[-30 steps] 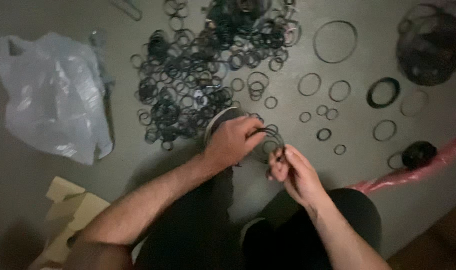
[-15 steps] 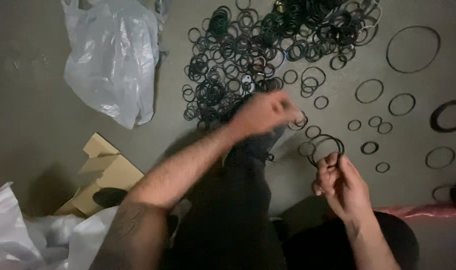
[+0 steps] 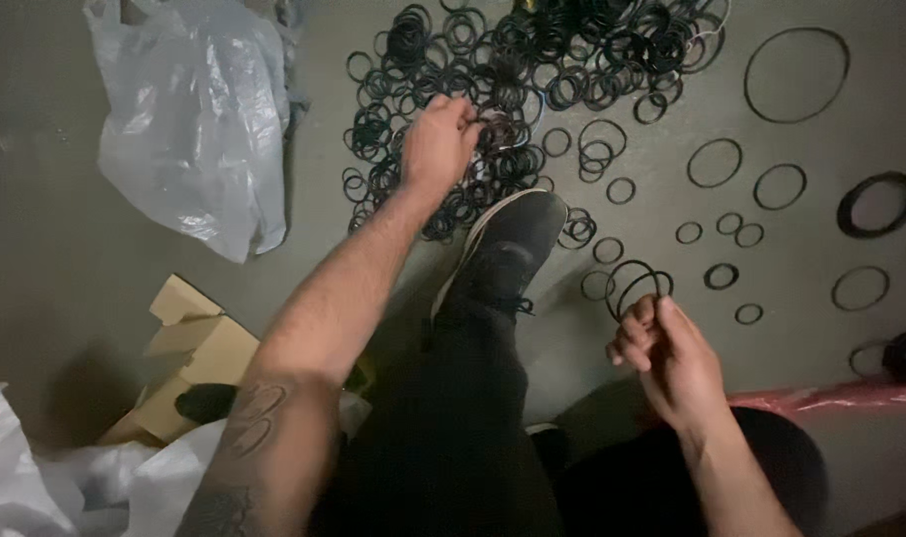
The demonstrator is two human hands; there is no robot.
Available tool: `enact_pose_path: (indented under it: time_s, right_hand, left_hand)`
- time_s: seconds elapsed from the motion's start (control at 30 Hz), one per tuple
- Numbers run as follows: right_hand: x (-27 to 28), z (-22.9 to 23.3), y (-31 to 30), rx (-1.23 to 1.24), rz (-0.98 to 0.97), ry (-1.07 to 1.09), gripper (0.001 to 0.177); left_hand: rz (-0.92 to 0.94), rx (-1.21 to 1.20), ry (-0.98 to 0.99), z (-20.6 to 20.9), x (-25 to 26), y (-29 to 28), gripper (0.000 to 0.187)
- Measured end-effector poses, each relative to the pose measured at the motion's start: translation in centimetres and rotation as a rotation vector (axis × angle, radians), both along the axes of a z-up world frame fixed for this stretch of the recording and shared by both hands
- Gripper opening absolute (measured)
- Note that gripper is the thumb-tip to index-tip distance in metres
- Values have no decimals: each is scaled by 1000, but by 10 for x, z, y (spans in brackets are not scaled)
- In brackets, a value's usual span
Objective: The person sits on the floor and sorts a large pile of black rubber bands. They pick up bands from the pile, separate them, and place them into a neat stack in their hand.
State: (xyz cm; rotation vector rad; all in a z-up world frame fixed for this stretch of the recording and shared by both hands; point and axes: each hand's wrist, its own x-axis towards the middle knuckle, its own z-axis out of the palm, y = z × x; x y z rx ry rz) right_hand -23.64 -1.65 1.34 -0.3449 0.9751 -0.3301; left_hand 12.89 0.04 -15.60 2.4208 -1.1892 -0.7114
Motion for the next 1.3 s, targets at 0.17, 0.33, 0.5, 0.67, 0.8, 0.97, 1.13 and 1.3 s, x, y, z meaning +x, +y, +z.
enact_pose_path:
  time_s: [0.17, 0.33, 0.5, 0.67, 0.8, 0.97, 1.13, 1.3]
  right_hand:
    - [-17, -33, 4, 15, -2, -242, 29]
    - [15, -2, 1, -49, 93, 4, 31]
    - [31, -6, 1, -79, 132, 79, 34]
    - [40, -34, 6, -187, 200, 218, 32]
    - [78, -25, -3, -202, 171, 255, 31]
    - [107, -23, -7, -203, 156, 218, 31]
    - [107, -37, -1, -179, 88, 137, 27]
    - [100, -36, -9, -172, 138, 139, 27]
  left_hand:
    - [181, -136, 297, 31, -9, -1, 12]
    - [246, -117, 429, 62, 0, 17, 10]
    - [272, -236, 261, 82, 14, 47, 19]
    - [427, -368, 346, 108, 15, 66, 21]
    - [456, -291, 481, 148, 16, 73, 27]
    - [468, -222, 759, 170, -2, 72, 27]
    - [425, -255, 678, 178, -10, 66, 27]
    - [259, -167, 353, 187, -1, 58, 23]
